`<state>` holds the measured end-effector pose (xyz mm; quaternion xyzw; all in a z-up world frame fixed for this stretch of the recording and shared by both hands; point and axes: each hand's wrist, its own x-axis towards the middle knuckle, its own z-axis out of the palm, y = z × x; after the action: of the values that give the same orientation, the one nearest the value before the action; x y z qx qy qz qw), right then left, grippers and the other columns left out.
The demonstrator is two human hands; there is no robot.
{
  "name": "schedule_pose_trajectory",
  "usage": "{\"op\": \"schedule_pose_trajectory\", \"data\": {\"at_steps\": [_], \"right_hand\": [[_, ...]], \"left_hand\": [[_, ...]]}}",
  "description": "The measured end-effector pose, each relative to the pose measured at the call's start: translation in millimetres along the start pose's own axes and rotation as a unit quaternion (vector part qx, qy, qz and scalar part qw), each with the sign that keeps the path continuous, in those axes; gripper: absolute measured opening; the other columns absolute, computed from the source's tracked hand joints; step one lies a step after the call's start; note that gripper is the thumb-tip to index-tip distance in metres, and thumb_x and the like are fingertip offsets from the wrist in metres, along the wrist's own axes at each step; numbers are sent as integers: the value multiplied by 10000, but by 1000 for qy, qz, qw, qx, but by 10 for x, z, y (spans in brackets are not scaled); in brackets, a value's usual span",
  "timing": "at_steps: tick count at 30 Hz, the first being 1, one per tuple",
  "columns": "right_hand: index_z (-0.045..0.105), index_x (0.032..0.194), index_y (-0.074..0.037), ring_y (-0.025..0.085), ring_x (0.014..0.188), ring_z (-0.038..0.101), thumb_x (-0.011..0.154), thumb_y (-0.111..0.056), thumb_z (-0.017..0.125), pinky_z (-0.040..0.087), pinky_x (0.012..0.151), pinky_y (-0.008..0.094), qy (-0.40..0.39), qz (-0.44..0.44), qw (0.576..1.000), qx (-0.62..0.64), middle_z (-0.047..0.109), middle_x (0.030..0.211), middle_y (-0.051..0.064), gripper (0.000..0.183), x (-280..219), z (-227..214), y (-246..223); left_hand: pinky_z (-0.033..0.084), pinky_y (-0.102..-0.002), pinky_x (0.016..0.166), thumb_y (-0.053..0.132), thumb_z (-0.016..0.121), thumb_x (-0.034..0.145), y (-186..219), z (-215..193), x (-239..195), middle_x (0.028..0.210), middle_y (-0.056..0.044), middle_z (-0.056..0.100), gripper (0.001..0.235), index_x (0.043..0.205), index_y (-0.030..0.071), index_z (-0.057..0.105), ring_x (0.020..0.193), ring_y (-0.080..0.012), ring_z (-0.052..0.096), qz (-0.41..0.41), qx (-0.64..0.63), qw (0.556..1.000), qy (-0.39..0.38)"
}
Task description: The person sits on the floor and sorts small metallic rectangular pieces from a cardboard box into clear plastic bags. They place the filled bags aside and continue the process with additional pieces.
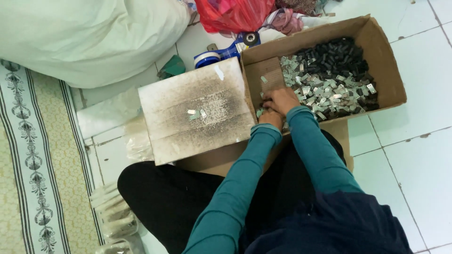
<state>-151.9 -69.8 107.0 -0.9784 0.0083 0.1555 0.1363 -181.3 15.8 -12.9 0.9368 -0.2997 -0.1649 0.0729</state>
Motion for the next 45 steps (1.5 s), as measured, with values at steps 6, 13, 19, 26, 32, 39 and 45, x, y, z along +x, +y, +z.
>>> {"op": "schedule_pose_trajectory", "data": {"at_steps": [6, 13, 19, 26, 32, 39, 45], "right_hand": [[805, 1102, -227, 304, 1131, 731, 906, -535, 660, 546, 1007, 471, -30, 5, 998, -54, 805, 1097, 95, 393, 182, 119, -17], [705, 1141, -236, 232, 1055, 628, 955, -339, 733, 505, 814, 458, 413, 166, 895, 18, 627, 1045, -7, 214, -183, -35, 307], [642, 1196, -146, 366, 995, 625, 967, -56, 640, 526, 835, 566, 376, 261, 854, 248, 540, 1074, 93, 246, -442, 75, 562], [818, 1026, -128, 413, 955, 757, 836, -207, 715, 636, 782, 546, -71, 187, 974, 102, 783, 958, 188, 230, -69, 1023, 645], [793, 1055, 25, 452, 1034, 739, 876, -157, 627, 614, 857, 564, -109, 177, 975, 72, 763, 1053, 284, 304, -129, 1006, 567], [775, 1159, -86, 499, 1081, 676, 935, -165, 697, 575, 918, 615, 86, 148, 948, 269, 740, 1116, 245, 251, -379, 358, 394], [743, 1116, -3, 197, 773, 740, 925, -127, 731, 619, 676, 280, 129, 131, 807, 561, 751, 911, 173, 228, -732, -153, 186]], "left_hand": [[597, -441, 711, 65, 579, 900, 1, 76, 9, 818, -158, 703, 183, 836, 46, 750, 832, -314, 674, -14, -7, 1000, -26], [585, -456, 688, 10, 632, 838, 26, -194, -115, 805, -171, 702, 126, 842, 45, 753, 799, -316, 669, -7, 6, 1000, -17], [603, -471, 870, 6, 726, 863, 115, -791, -305, 1212, -305, 623, 107, 948, -58, 729, 1127, -415, 628, -51, -19, 998, 20], [632, -487, 748, 42, 711, 858, 3, 47, 19, 935, -229, 679, 138, 964, -3, 635, 870, -344, 712, -75, 23, 997, 24], [620, -570, 736, 67, 684, 846, -50, 190, 151, 1183, -296, 640, 302, 1122, -16, 594, 903, -434, 712, -70, -16, 997, -9], [655, -541, 802, -31, 657, 880, -5, -1257, -333, 1210, -259, 628, 271, 1134, 30, 584, 982, -444, 721, -105, -299, 948, 31], [642, -552, 896, -70, 501, 1019, -65, -1156, -259, 1189, -186, 620, 342, 1294, 124, 562, 1113, -411, 678, -101, -439, 885, 114]]}}
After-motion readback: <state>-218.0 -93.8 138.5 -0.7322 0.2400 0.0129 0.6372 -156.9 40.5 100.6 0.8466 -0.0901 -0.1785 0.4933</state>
